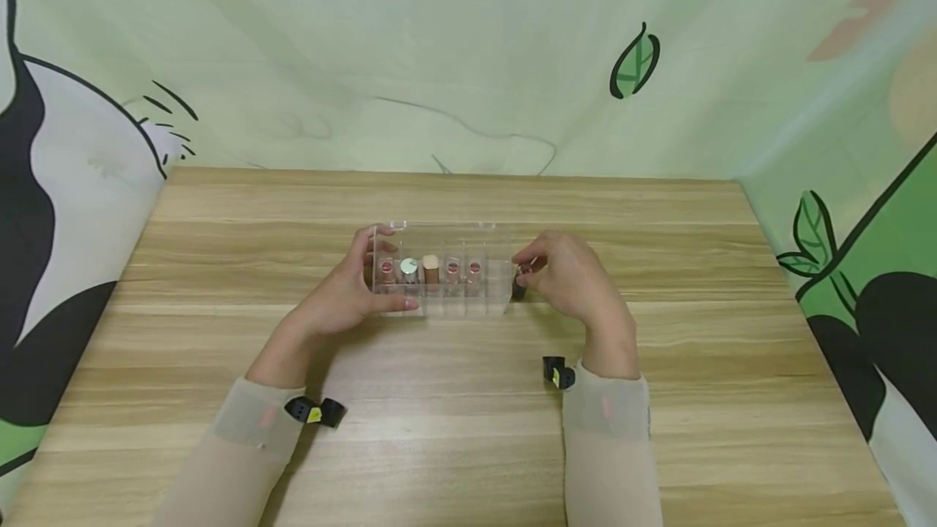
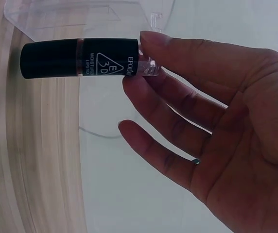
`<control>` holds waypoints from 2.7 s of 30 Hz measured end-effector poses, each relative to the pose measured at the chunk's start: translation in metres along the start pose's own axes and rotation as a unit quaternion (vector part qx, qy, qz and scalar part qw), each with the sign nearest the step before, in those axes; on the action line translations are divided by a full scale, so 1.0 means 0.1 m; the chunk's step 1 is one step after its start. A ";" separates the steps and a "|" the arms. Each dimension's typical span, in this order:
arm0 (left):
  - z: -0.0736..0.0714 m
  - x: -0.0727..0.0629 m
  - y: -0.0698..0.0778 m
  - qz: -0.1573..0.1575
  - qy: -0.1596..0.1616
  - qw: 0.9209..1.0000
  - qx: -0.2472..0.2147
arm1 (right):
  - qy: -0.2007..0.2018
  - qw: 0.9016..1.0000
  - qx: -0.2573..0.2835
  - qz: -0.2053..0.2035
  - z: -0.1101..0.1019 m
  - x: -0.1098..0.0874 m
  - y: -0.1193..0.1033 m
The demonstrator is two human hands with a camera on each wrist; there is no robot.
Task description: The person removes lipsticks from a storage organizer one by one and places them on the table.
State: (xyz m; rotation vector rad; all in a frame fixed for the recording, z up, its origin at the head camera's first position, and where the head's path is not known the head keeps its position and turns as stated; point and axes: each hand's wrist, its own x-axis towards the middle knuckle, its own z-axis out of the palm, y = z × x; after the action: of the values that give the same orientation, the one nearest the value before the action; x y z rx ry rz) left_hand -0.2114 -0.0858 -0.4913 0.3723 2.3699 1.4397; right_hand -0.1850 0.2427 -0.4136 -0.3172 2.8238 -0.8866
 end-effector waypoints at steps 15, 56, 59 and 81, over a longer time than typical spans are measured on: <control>0.00 0.01 -0.01 0.001 -0.001 1.000 0.000 | -0.010 1.000 0.006 0.004 0.03 0.03 0.05; 0.00 0.01 0.00 0.007 0.000 1.000 -0.007 | 0.033 0.999 0.009 -0.016 0.00 0.01 -0.13; 0.00 0.01 0.00 0.008 0.001 1.000 -0.005 | 0.037 0.999 0.007 -0.028 0.03 0.02 -0.14; 0.00 0.00 0.02 0.001 0.001 1.000 -0.006 | 0.041 0.997 -0.010 -0.071 0.13 0.07 -0.25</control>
State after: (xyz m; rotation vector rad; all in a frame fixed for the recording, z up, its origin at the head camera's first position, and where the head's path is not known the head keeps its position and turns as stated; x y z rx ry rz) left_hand -0.2111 -0.0852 -0.4897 0.3720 2.3615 1.4555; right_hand -0.1850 0.2140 -0.4107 -0.4996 2.9173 -0.9188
